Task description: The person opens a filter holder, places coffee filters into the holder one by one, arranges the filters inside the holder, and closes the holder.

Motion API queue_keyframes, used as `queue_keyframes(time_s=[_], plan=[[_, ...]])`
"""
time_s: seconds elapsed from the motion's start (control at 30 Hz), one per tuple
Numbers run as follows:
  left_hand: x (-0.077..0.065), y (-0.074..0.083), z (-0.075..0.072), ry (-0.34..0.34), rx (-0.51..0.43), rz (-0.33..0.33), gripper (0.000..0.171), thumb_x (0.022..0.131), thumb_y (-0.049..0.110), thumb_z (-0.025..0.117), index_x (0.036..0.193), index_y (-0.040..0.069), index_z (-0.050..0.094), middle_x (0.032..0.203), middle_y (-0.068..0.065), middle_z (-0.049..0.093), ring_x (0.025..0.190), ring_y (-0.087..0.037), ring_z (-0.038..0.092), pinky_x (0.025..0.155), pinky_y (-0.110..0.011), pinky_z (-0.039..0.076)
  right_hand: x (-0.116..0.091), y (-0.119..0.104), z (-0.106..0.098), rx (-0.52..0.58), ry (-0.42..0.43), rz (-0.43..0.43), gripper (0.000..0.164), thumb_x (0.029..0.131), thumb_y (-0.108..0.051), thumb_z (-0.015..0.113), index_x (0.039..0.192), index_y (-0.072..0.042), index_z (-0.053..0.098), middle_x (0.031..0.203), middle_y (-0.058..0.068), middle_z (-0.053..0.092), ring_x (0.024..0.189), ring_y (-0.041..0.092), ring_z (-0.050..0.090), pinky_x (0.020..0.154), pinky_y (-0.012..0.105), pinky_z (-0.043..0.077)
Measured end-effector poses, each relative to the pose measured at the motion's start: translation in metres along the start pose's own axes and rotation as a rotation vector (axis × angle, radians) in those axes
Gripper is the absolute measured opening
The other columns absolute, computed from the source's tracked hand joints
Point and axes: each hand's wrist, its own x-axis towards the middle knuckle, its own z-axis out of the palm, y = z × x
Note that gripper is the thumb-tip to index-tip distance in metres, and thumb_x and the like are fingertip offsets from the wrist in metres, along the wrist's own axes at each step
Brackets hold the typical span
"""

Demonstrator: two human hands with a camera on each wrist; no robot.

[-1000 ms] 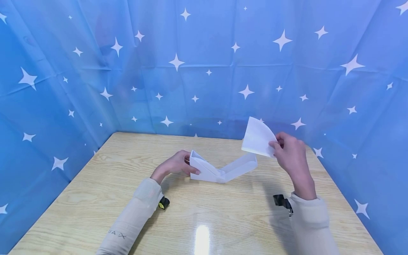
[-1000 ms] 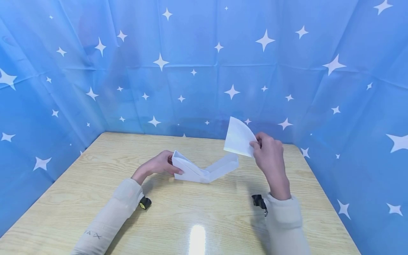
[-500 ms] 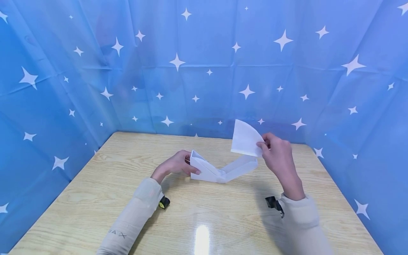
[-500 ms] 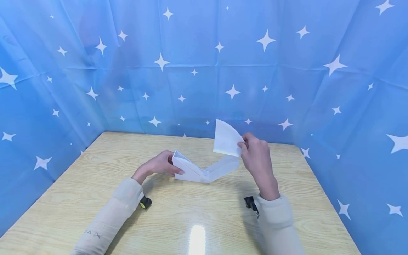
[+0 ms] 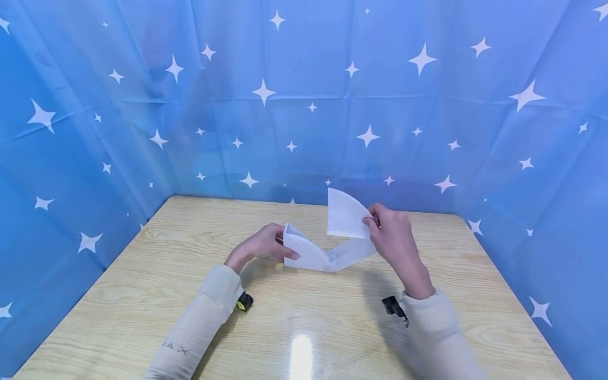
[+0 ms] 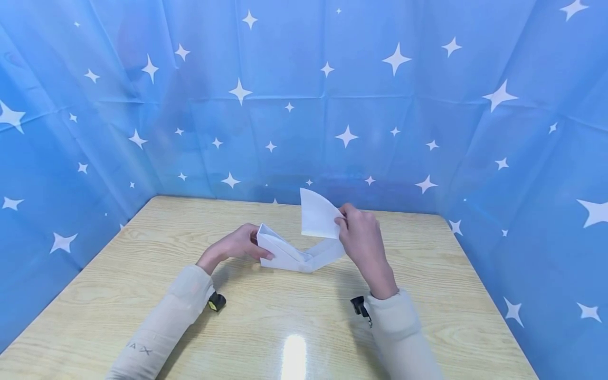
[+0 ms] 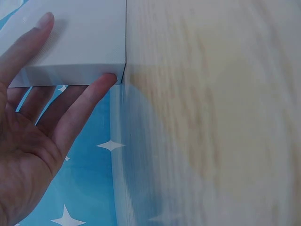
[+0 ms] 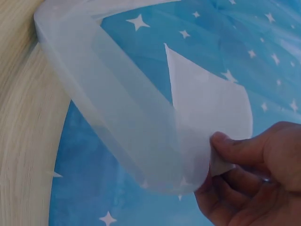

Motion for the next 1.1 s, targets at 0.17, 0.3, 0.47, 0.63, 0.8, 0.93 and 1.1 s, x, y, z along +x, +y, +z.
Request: queue_keyframes(time_s=[0.17,0.3,0.47,0.63,0.8,0.93,1.1], plan=[[0.0,-0.001,0.0,0.003,0.005,0.0,0.037,0.083,0.016,0.088,0.117,0.011,0.074,0.105,-0.007,0.077,0.084,-0.016,0.071,0.073,-0.046,0.064,0.001,-0.009,0.007,-0.003,-0.002,-0.025,0.01,0.099,-0.007,0.067,0.1,0.003,0.071,0.081,0.017,0.072,0.06,0.023,0.057,0.057,0.033,0.043],[0.001,-0.001,0.0,0.002,0.003,0.005,0.037,0.083,0.016,0.088,0.117,0.011,0.074,0.106,-0.007,0.077,0.085,-0.017,0.072,0.073,-0.045,0.064,0.001,-0.015,0.014,-0.009,-0.002,-0.042,0.01,0.099,-0.008,0.068,0.099,0.002,0.071,0.083,0.018,0.074,0.059,0.022,0.059,0.056,0.032,0.044],[0.001,-0.002,0.0,-0.002,-0.004,0.007,0.038,0.083,0.015,0.088,0.118,0.011,0.074,0.105,-0.007,0.077,0.084,-0.016,0.071,0.073,-0.045,0.064,0.001,-0.02,0.021,-0.01,-0.012,-0.052,0.009,0.099,-0.009,0.069,0.098,0.0,0.071,0.08,0.016,0.073,0.054,0.018,0.053,0.054,0.03,0.041],[0.001,-0.002,0.0,-0.004,-0.011,0.007,0.038,0.082,0.015,0.088,0.117,0.011,0.074,0.105,-0.007,0.077,0.084,-0.016,0.071,0.073,-0.045,0.064,0.0,-0.023,0.025,-0.009,-0.017,-0.059,0.009,0.098,-0.008,0.069,0.098,0.0,0.071,0.081,0.016,0.074,0.051,0.015,0.05,0.053,0.028,0.04],[0.001,-0.002,-0.001,-0.004,-0.011,0.007,0.037,0.082,0.014,0.088,0.117,0.011,0.074,0.105,-0.007,0.077,0.083,-0.016,0.071,0.074,-0.045,0.064,-0.001,-0.027,0.03,-0.002,-0.024,-0.071,0.008,0.099,-0.008,0.069,0.097,0.0,0.07,0.081,0.016,0.074,0.05,0.014,0.051,0.052,0.028,0.042],[0.0,-0.002,-0.001,-0.003,-0.015,0.004,0.036,0.082,0.013,0.088,0.115,0.01,0.074,0.103,-0.007,0.077,0.081,-0.016,0.071,0.074,-0.045,0.064,-0.002,-0.028,0.035,-0.001,-0.025,-0.089,0.007,0.098,-0.007,0.069,0.096,-0.001,0.07,0.082,0.015,0.075,0.052,0.014,0.054,0.054,0.029,0.045],[0.0,-0.002,0.0,-0.007,-0.019,0.003,0.036,0.082,0.012,0.088,0.115,0.01,0.074,0.102,-0.007,0.077,0.08,-0.016,0.07,0.073,-0.045,0.064,-0.004,-0.029,0.04,0.01,-0.026,-0.102,0.007,0.098,-0.007,0.07,0.096,0.0,0.071,0.083,0.015,0.076,0.055,0.016,0.059,0.054,0.029,0.048]])
